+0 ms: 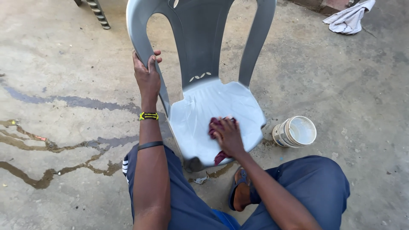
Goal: Wiping down a plastic chair with a cloth and water, cleaning all surfaces including legs and underside.
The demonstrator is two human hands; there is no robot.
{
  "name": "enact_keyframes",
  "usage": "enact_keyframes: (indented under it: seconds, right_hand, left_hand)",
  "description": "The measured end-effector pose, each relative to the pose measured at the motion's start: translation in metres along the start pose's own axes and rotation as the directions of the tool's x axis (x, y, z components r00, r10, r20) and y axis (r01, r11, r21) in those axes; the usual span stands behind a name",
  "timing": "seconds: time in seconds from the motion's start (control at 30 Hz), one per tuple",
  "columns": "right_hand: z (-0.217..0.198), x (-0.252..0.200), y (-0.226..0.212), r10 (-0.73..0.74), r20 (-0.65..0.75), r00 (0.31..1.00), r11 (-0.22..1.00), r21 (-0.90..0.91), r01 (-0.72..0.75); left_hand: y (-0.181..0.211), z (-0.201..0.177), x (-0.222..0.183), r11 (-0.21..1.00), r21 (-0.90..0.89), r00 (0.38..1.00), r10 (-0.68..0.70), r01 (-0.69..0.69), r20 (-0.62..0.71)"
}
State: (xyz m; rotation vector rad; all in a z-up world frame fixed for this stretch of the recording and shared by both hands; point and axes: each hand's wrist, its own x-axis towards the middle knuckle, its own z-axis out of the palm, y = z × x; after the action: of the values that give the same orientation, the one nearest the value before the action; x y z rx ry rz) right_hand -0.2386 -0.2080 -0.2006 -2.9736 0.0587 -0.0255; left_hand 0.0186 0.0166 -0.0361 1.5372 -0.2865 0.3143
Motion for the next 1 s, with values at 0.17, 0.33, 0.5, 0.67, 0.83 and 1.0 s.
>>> enact_keyframes:
  seconds: [0.17, 0.33, 0.5, 0.67, 0.83, 1.0]
  right_hand:
    - [-0.024, 0.005, 0.064, 0.314, -0.203, 0.928, 0.929, -0.135, -0.344]
    - [0.0, -0.002, 0.062, 0.417, -0.306, 0.856, 0.88, -0.099, -0.464]
    - [-0.007, -0.016, 0.019, 0.331, -0.324, 0.886, 0.92, -0.099, -0.379]
    - [0.012, -0.025, -0.001, 0.213, -0.318, 0.924, 0.972, -0.03, -0.235]
    - [0.013, -0.019, 0.019, 0.147, -0.234, 0.961, 0.989, 0.004, -0.15]
    - [-0.013, 0.0, 0.053, 0.247, -0.21, 0.946, 0.965, -0.04, -0.261]
  left_hand:
    - [0.008, -0.001, -0.002, 0.999, -0.033, 1.0, -0.006, 0.007, 0.012]
    - [-0.003, 0.003, 0.004, 1.0, -0.014, 1.0, 0.008, -0.009, -0.008]
    - [-0.002, 0.005, 0.003, 1.0, -0.003, 1.0, 0.019, -0.019, -0.022]
    - [0.005, 0.007, 0.0, 1.0, 0.012, 0.999, 0.018, -0.017, -0.034]
    - [-0.007, 0.006, 0.003, 1.0, 0.009, 0.999, 0.025, -0.025, -0.025]
    - [0.009, 0.004, 0.001, 0.999, 0.033, 0.999, 0.008, -0.006, -0.036]
